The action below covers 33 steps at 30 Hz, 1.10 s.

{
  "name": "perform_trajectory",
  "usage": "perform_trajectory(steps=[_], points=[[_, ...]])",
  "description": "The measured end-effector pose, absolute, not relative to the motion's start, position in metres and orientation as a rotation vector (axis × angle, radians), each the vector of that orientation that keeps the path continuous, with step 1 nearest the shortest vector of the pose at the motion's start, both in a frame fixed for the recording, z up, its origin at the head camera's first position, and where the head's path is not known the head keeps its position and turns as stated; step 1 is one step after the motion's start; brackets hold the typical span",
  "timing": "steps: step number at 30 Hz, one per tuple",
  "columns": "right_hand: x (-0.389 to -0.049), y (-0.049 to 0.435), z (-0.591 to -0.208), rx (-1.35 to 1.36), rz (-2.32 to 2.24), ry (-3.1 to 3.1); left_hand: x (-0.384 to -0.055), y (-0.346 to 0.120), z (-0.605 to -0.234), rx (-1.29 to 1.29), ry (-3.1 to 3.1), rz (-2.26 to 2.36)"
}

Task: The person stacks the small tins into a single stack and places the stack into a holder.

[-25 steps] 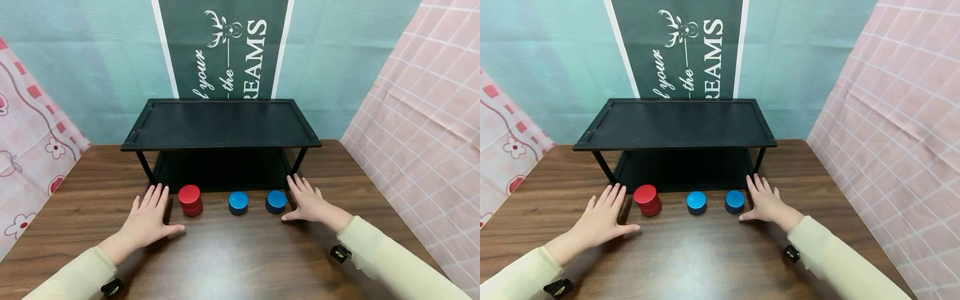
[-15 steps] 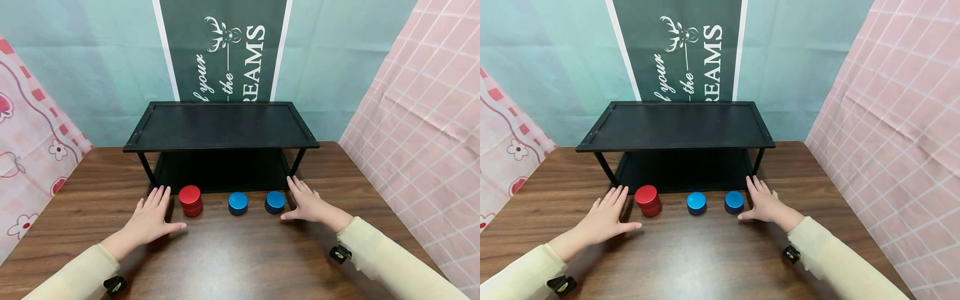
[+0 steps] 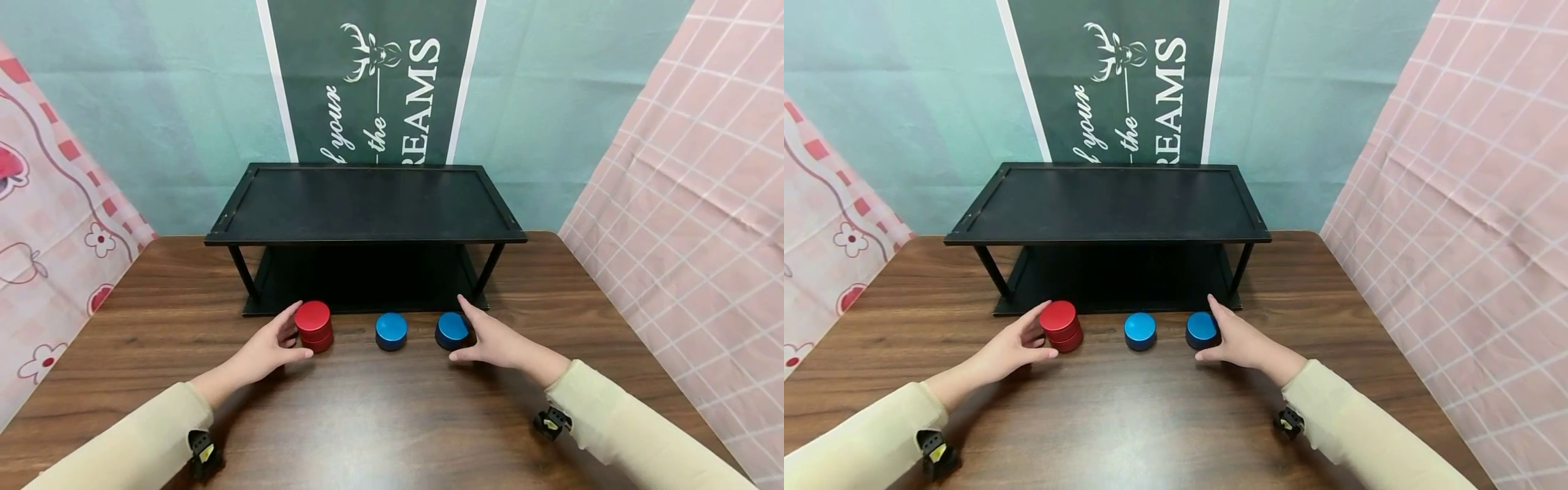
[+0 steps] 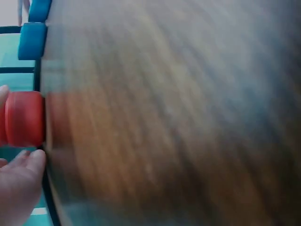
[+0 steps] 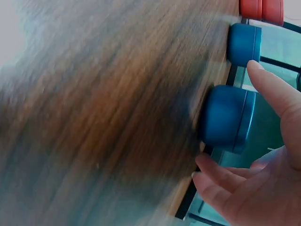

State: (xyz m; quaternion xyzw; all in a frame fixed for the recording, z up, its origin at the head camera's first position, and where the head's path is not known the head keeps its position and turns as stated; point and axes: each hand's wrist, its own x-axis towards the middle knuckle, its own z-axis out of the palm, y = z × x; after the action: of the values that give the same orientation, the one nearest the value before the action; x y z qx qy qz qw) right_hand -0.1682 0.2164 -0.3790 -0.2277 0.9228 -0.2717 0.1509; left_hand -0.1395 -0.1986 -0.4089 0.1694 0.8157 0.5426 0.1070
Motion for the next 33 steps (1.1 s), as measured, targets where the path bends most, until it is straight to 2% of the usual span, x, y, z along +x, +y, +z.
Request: perform_trajectory(steps=[20, 33], points=[[-0.174, 0.215, -0.390, -0.620, -0.833, 2.772, -0.146, -0.200, -0.427, 0.478, 2.325, 1.708], [-0.173, 0.220, -0.389, -0.523, -1.016, 2.801, -0.150, -0.202, -0.426, 0.451, 2.271, 1.708]])
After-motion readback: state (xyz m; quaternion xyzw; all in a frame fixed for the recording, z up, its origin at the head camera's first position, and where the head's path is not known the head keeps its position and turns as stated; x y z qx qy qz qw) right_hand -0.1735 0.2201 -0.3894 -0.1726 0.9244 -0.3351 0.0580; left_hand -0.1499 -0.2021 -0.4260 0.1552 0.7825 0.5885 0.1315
